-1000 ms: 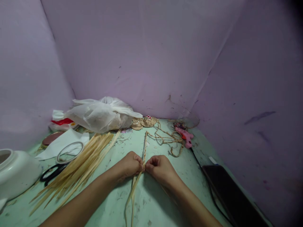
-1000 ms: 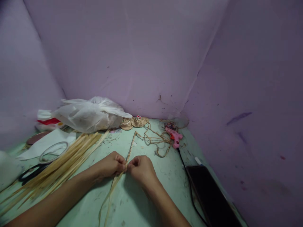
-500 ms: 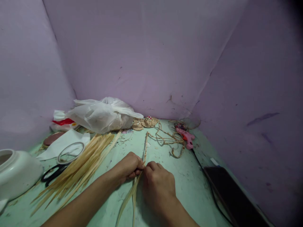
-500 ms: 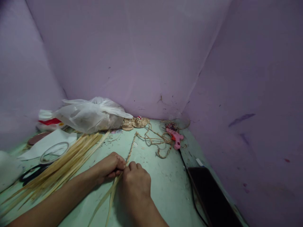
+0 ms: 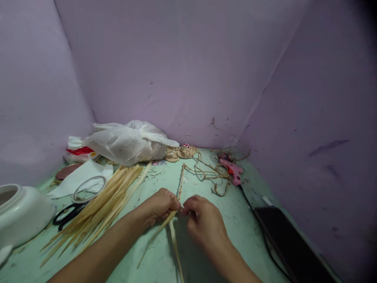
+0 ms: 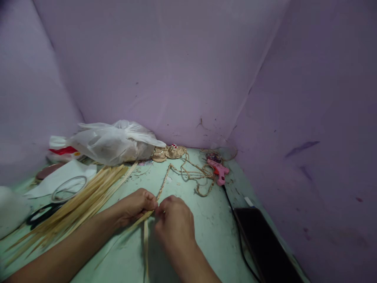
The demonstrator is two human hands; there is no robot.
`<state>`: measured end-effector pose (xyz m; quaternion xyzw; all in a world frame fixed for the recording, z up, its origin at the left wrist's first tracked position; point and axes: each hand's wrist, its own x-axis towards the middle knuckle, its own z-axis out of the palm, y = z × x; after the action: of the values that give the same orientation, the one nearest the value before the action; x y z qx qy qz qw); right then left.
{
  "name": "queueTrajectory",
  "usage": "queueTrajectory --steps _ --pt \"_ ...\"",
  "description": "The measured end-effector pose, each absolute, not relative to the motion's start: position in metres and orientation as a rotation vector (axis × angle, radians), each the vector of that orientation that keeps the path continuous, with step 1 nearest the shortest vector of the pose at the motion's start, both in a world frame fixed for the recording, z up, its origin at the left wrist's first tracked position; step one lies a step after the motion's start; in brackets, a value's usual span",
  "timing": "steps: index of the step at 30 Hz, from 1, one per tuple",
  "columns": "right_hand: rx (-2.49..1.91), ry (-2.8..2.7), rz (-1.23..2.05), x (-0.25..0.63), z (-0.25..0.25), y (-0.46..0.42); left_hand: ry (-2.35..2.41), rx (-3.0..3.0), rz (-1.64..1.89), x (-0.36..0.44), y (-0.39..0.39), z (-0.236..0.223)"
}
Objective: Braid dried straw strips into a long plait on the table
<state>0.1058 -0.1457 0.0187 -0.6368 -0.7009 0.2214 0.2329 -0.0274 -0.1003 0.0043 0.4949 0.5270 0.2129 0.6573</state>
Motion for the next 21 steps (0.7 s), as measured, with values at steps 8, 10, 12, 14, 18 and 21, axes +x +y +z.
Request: queueTrajectory --steps 8,10,12,14,18,21 --pt "-1.483 -1.324 1.586 0.104 -0.011 -0.112 1.079 1.183 0.425 -0.030 -0.099 0.003" --pt "-1.485 -1.341 1.656 0.102 -0.010 -0.113 1.069 1.201 0.431 -0.030 -0.100 0.002" --pt "-1.500 -1.383 1.640 0.101 -0.009 -0.114 1.081 1.218 0.434 -0.029 -0.101 0.003" --pt "-1.499 -1.421 1.628 0.103 -0.010 -0.112 1.102 1.241 0.428 -0.027 -0.102 0.005" --pt "-1.492 -1.619 1.434 0.106 -0.017 -0.107 1.130 1.361 0.421 -0.028 -0.101 0.005" --pt "-1.520 -1.613 1.351 0.108 -0.019 -0.107 1.174 1.481 0.411 -0.029 -0.098 0.001"
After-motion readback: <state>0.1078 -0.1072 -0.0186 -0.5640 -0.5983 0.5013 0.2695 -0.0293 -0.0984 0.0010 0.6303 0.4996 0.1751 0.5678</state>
